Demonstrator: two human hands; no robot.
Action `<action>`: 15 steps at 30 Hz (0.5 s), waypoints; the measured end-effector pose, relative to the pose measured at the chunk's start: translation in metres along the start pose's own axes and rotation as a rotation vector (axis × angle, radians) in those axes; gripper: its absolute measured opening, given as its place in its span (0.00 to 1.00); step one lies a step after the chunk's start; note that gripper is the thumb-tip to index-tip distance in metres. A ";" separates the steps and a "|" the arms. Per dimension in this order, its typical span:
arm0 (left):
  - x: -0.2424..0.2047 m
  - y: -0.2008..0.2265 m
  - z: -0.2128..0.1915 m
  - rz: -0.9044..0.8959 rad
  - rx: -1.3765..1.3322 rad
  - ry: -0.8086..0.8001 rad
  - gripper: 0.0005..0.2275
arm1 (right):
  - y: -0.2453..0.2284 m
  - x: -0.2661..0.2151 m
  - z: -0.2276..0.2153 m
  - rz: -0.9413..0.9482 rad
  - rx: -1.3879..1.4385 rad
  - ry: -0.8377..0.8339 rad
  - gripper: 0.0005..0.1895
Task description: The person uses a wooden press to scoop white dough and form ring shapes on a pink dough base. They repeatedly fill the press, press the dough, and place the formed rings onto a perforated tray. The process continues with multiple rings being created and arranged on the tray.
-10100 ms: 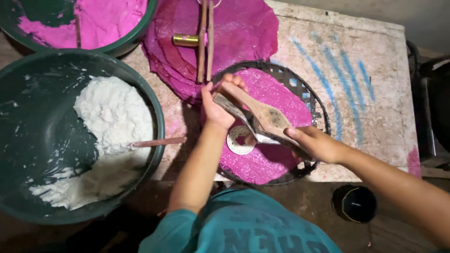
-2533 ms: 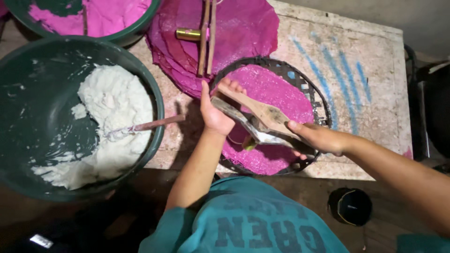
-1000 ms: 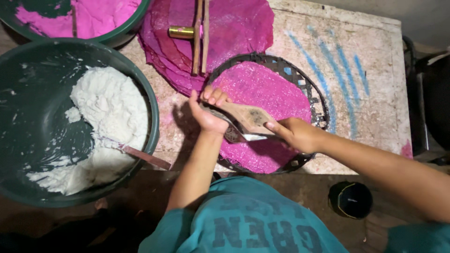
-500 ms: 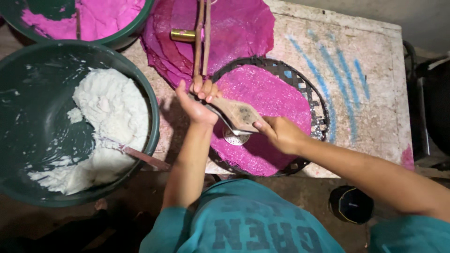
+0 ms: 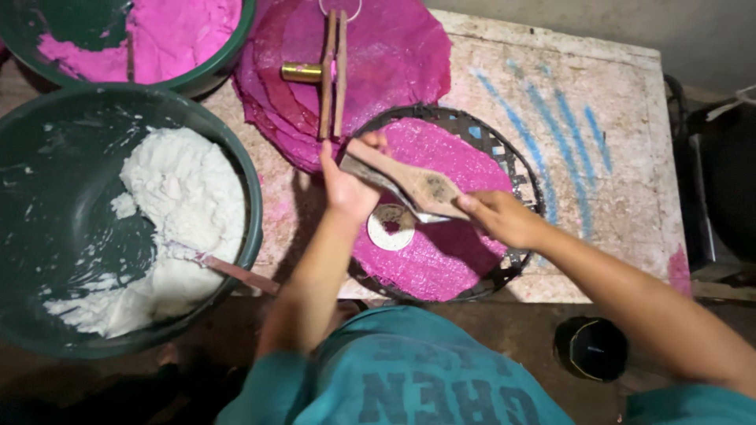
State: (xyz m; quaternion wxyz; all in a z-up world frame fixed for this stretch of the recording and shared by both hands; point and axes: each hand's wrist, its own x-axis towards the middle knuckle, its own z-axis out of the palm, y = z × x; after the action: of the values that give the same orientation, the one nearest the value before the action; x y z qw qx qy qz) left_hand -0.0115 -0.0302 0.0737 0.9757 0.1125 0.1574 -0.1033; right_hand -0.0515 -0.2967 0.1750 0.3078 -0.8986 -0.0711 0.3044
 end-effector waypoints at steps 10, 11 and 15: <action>-0.015 -0.033 -0.080 -0.400 0.920 0.015 0.41 | 0.036 0.000 0.027 -0.065 0.238 0.141 0.25; -0.018 -0.031 -0.079 -0.369 0.945 0.003 0.40 | 0.038 0.002 0.030 -0.093 0.247 0.169 0.26; -0.049 -0.012 -0.068 0.099 1.320 -0.029 0.34 | 0.048 0.001 0.040 -0.139 0.348 0.274 0.28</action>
State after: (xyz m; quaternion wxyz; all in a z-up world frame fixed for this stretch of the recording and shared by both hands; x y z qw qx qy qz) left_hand -0.0795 -0.0163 0.0251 0.7076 0.6924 0.0423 -0.1346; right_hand -0.0770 -0.3144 0.1206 0.4853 -0.8578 -0.0366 0.1654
